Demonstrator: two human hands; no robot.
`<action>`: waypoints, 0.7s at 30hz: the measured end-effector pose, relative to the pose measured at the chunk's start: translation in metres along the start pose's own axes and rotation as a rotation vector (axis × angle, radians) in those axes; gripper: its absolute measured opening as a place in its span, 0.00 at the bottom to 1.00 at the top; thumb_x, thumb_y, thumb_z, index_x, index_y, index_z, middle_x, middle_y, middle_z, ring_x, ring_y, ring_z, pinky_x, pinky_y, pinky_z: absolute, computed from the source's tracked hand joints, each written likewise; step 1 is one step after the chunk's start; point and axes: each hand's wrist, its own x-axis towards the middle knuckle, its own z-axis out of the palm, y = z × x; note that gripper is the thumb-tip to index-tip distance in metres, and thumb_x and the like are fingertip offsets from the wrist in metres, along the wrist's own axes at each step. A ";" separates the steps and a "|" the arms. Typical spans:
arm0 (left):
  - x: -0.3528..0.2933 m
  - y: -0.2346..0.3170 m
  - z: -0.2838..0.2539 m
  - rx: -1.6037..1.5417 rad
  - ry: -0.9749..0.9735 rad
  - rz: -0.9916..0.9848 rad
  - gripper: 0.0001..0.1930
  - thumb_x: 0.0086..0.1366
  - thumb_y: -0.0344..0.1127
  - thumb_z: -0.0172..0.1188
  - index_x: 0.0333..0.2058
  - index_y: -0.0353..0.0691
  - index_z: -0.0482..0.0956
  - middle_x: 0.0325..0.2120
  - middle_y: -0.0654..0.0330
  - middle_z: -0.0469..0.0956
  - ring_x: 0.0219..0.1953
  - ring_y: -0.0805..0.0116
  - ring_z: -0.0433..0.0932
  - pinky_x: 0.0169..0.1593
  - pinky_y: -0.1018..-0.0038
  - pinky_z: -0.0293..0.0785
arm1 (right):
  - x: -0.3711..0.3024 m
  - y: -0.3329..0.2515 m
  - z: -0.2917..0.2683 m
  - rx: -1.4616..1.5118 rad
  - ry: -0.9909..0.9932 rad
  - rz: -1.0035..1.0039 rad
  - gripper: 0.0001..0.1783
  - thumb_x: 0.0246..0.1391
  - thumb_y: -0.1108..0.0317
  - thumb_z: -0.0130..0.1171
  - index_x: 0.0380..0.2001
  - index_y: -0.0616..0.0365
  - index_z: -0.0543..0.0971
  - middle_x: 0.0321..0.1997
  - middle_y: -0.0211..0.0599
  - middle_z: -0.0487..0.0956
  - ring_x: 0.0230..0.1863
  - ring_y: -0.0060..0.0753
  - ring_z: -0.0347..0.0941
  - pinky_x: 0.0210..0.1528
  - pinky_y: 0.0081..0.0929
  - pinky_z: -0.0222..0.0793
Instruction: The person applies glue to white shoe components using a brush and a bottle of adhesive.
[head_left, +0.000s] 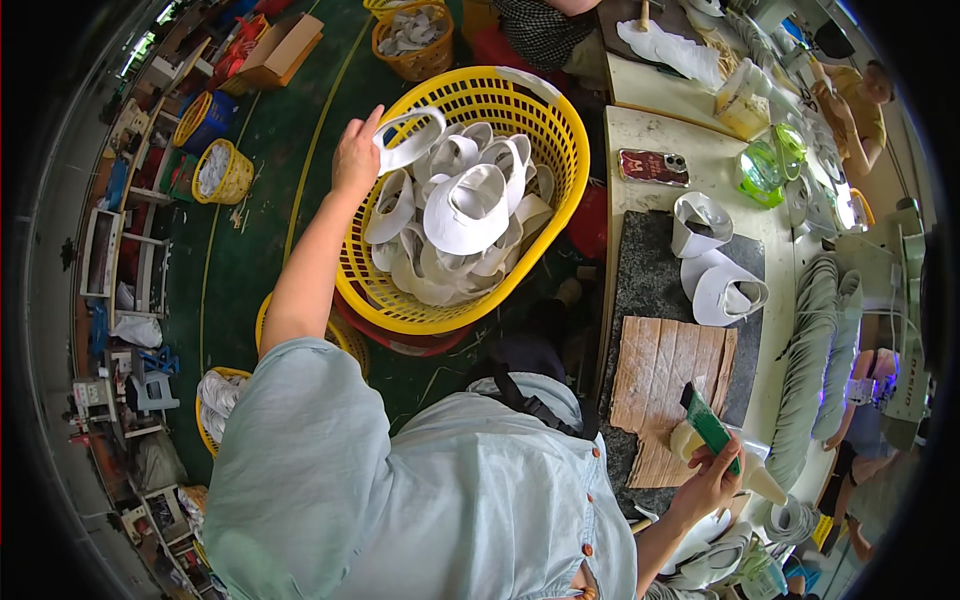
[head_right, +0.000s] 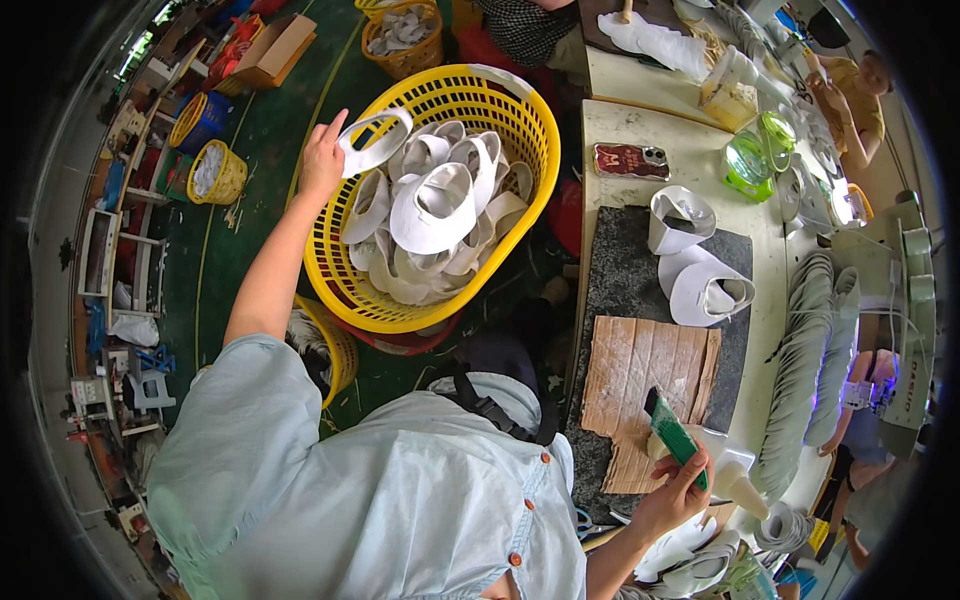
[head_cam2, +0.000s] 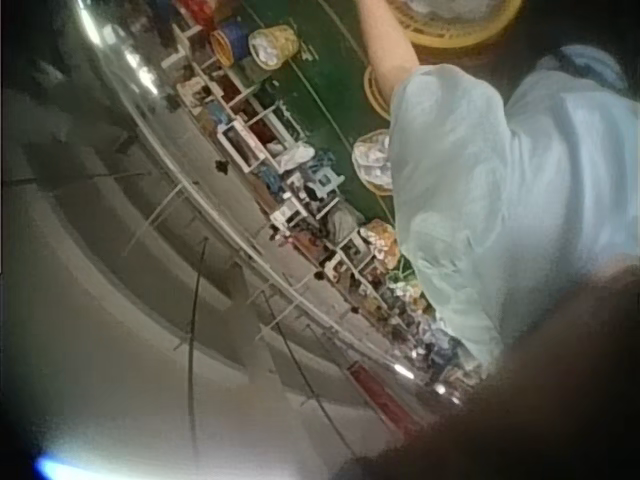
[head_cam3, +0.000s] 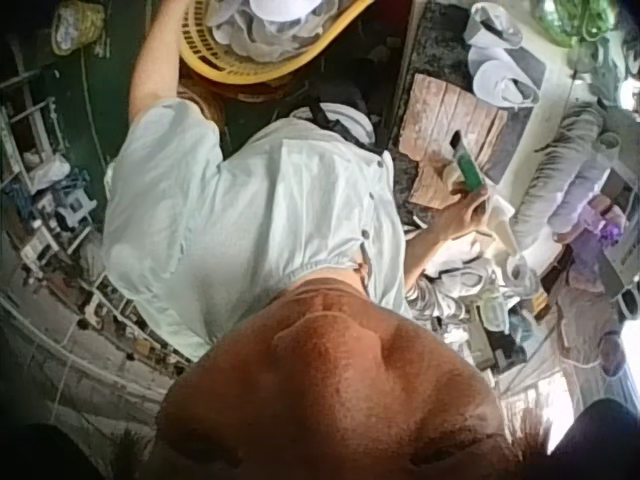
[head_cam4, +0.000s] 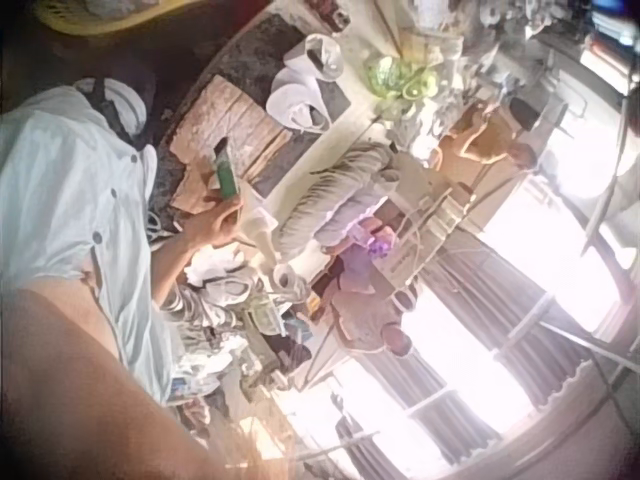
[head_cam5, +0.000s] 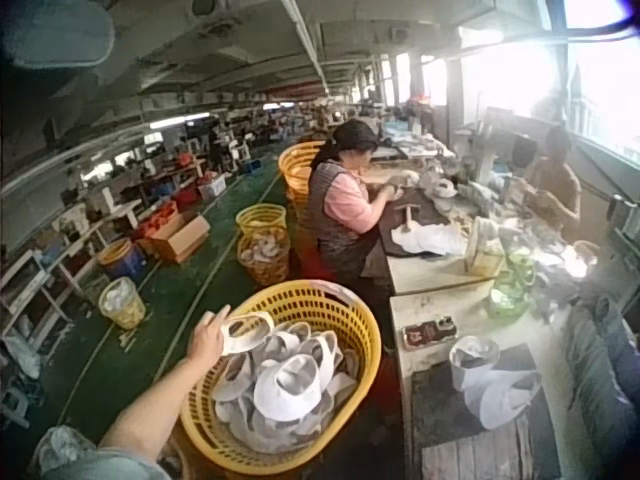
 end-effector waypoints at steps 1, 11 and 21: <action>-0.007 0.001 -0.009 0.041 -0.042 -0.041 0.27 0.55 0.21 0.50 0.55 0.44 0.67 0.35 0.53 0.70 0.42 0.52 0.72 0.46 0.60 0.71 | 0.001 0.002 -0.001 -0.002 -0.007 0.007 0.21 0.64 0.55 0.48 0.36 0.66 0.76 0.21 0.32 0.74 0.16 0.15 0.64 0.15 0.13 0.55; -0.115 -0.049 0.034 0.282 -0.095 -0.061 0.16 0.55 0.23 0.53 0.43 0.43 0.70 0.37 0.55 0.67 0.42 0.53 0.71 0.46 0.63 0.71 | -0.001 0.001 0.007 0.002 -0.047 0.019 0.20 0.63 0.54 0.49 0.34 0.62 0.77 0.19 0.29 0.74 0.16 0.13 0.64 0.16 0.12 0.54; -0.192 -0.015 0.072 -0.044 -0.214 -0.206 0.11 0.53 0.24 0.59 0.38 0.39 0.77 0.38 0.50 0.69 0.43 0.48 0.70 0.48 0.60 0.68 | -0.003 0.003 0.007 0.037 -0.041 0.044 0.19 0.64 0.55 0.49 0.34 0.62 0.77 0.21 0.30 0.75 0.17 0.14 0.65 0.16 0.12 0.55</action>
